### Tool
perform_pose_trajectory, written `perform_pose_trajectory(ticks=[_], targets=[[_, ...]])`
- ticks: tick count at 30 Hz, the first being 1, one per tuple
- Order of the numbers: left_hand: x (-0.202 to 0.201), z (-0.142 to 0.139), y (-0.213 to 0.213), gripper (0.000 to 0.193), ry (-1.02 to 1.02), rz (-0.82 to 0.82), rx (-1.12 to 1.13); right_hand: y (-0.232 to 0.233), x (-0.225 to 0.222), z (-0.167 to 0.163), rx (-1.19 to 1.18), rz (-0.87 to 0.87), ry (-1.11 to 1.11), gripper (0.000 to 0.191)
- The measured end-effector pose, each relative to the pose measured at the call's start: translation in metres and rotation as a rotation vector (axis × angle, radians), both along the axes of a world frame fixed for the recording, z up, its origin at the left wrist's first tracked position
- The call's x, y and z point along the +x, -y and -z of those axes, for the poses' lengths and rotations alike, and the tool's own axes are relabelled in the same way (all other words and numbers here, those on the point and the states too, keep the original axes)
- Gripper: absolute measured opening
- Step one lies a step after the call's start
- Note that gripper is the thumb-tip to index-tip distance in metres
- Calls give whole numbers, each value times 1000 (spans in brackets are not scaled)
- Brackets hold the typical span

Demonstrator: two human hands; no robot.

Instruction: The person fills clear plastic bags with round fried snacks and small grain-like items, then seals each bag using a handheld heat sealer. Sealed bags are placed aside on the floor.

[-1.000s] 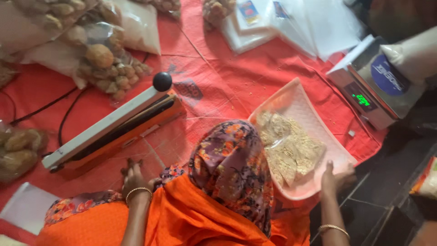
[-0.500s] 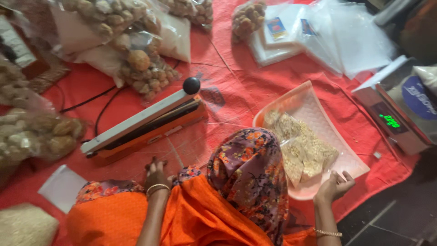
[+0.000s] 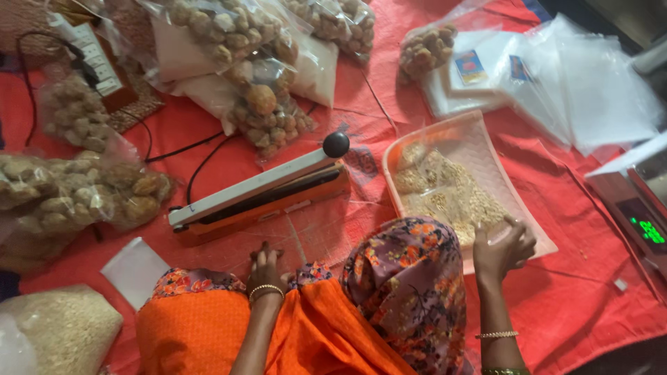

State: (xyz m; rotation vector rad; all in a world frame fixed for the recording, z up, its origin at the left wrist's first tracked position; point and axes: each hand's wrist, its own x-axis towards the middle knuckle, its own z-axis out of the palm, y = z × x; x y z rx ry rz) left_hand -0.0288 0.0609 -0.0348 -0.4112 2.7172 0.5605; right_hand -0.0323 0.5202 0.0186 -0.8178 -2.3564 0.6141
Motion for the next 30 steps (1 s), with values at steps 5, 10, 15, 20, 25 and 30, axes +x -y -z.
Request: perform_pose_trajectory(ticks=[5,10,15,20,25,30], targets=[[-1,1,0,62,-24,-2,15,25,-109,-45,-413,-435,320,58],[-1,-1,0,62,-10,-21,23,63,-210,-43,228,-815,182,68],[-2,-12,0,61,33,-71,34,75,-239,-40,195,-673,690,59],[-4,-14,1,58,17,-77,38,79,-228,-42,279,-722,383,44],[-5,-13,0,55,34,-60,47,81,-227,-51,290,-837,313,56],[-8,-17,-2,56,62,-71,47,80,-229,-48,300,-734,447,40]])
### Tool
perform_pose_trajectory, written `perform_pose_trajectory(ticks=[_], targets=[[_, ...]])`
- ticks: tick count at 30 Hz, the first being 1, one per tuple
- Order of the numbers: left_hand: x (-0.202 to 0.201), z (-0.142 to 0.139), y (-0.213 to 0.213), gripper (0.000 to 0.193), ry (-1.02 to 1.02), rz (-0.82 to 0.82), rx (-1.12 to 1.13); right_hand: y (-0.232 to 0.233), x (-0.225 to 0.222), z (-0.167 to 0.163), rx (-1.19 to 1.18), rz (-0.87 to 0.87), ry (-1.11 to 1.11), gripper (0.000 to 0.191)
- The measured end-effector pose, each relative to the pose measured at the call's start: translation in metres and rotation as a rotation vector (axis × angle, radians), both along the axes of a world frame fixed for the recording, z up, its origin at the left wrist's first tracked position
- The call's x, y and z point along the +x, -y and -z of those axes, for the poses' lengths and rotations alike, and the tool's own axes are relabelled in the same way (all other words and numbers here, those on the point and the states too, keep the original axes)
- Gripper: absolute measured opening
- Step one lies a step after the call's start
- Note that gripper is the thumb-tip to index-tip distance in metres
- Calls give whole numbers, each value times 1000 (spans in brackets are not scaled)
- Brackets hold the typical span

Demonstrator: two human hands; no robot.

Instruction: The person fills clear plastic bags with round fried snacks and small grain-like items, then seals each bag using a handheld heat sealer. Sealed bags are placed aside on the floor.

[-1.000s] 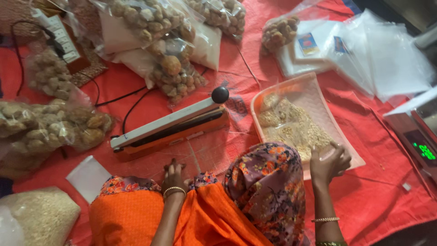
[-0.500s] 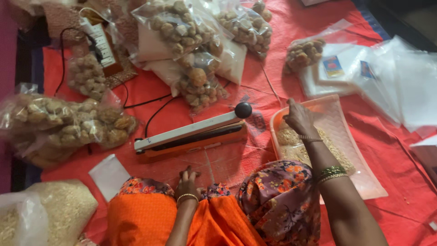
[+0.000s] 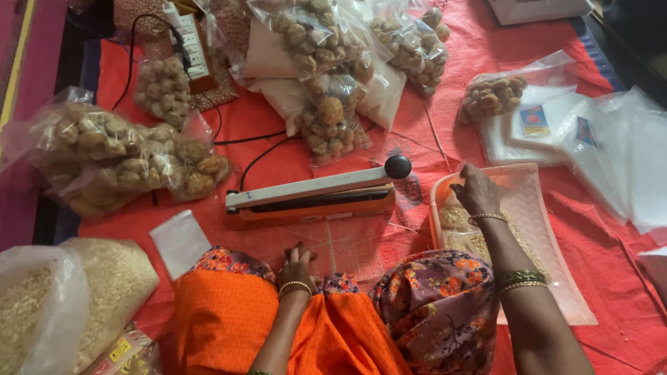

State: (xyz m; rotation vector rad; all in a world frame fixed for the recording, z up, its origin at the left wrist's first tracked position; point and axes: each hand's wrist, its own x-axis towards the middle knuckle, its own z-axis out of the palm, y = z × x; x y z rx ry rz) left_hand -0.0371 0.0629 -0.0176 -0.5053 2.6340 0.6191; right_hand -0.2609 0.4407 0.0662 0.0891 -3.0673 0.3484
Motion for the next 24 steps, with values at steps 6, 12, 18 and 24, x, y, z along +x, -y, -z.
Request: perform_pose_trajectory(ticks=[6,12,18,24], targets=[[0,-1,0,51,13,14,23,-10,15,0,-63,-40,-20,16],[-3,4,-2,41,-105,-13,53,2,48,-61,-30,-157,-304,10],[-21,-16,-14,91,-401,74,430,80,96,-121,-87,-555,-354,6],[-41,-41,-7,106,-710,69,805,175,125,-137,-143,-868,-317,5]])
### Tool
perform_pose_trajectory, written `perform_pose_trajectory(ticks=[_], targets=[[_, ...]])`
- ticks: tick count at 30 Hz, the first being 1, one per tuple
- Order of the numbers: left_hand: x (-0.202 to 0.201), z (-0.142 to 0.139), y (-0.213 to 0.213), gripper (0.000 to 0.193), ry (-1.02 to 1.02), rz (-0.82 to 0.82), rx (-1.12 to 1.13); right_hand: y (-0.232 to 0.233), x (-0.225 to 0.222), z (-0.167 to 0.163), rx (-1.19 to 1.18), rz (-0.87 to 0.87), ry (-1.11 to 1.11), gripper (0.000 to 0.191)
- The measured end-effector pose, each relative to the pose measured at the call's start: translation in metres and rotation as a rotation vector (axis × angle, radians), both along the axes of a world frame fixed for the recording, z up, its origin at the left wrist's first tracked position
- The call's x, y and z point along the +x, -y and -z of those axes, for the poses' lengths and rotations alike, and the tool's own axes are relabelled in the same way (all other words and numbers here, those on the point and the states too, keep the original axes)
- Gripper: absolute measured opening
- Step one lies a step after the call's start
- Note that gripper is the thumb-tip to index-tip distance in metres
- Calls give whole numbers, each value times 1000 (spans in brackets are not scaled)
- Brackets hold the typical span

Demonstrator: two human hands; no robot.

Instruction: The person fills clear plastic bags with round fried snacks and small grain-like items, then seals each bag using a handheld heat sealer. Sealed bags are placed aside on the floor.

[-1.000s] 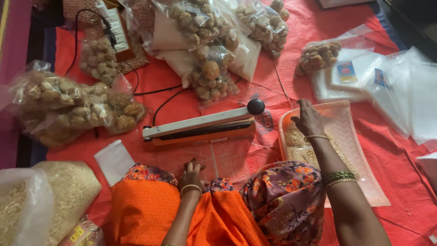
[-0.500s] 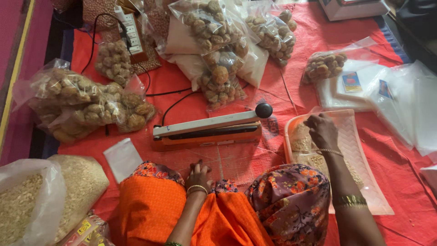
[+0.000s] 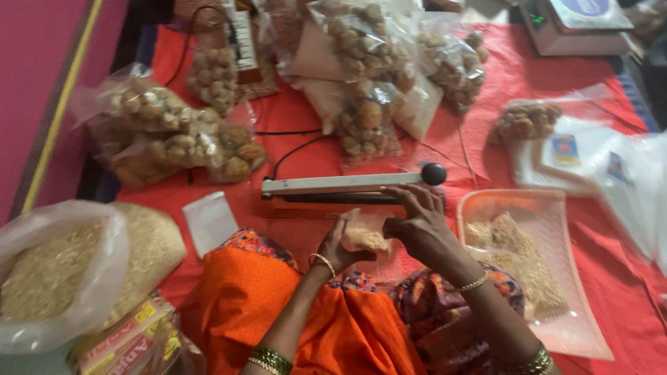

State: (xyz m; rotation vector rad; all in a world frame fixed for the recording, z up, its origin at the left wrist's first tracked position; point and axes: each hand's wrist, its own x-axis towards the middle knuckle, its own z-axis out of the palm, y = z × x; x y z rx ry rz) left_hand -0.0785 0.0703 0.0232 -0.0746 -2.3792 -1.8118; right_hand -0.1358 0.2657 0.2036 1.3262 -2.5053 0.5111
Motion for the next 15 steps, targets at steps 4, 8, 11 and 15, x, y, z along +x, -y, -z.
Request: perform_pose_trajectory(ticks=[4,8,11,15], targets=[[-3,2,22,67,119,-22,103,31,-9,5,-16,-66,110,3],[-3,9,36,49,88,-55,104,39,-23,23,91,-95,236,8],[-5,15,39,45,144,-65,45,46,-30,40,366,-51,325,17],[-9,34,38,44,172,-79,-37,45,-34,54,250,-110,253,20]])
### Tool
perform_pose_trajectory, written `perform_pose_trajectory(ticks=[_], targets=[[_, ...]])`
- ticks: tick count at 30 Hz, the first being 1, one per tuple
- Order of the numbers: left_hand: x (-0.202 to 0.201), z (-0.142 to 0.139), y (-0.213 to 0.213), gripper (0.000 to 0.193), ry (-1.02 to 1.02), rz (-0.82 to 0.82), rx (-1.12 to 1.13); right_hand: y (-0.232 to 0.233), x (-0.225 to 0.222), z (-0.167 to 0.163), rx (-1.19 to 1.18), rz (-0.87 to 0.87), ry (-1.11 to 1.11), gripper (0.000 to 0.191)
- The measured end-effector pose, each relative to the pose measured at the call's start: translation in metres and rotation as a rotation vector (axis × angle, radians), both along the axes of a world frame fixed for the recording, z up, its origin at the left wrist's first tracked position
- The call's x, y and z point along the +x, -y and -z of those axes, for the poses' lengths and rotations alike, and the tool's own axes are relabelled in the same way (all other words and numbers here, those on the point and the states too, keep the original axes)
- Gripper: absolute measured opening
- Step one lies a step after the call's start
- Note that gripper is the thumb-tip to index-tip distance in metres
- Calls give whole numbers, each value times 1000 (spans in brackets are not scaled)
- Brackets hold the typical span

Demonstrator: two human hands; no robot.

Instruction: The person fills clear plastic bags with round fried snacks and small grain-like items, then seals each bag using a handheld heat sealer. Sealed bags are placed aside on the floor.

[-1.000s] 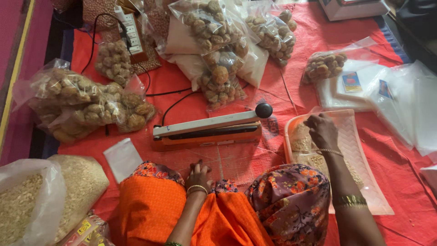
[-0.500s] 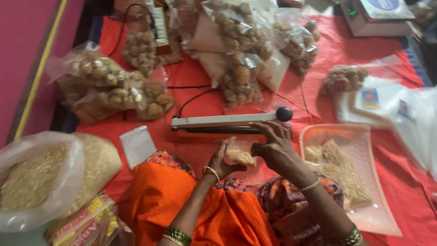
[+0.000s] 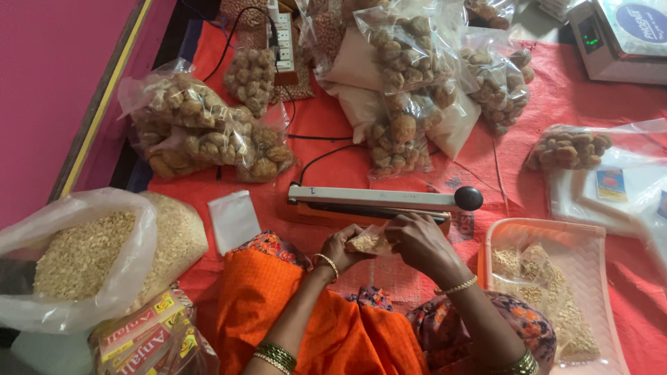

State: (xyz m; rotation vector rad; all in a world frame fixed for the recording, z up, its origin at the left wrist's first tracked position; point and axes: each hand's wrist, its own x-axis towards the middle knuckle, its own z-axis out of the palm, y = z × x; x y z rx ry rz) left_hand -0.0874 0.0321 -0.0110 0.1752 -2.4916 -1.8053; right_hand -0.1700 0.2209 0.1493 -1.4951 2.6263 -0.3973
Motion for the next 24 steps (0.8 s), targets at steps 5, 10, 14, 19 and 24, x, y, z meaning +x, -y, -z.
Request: perform_pose_trajectory(ticks=[5,10,14,19,24], targets=[[-3,27,0,45,-18,-82,192,-26,-3,12,-267,428,431,41],[3,33,-4,50,95,-82,278,-26,-2,67,-359,485,843,39],[0,41,-16,58,247,-116,317,-15,-6,115,-448,563,1043,23],[-2,65,-16,30,-47,-55,554,-14,-5,132,-536,763,1175,21],[-12,71,-24,21,-32,-241,733,-6,0,127,-460,929,1074,21]])
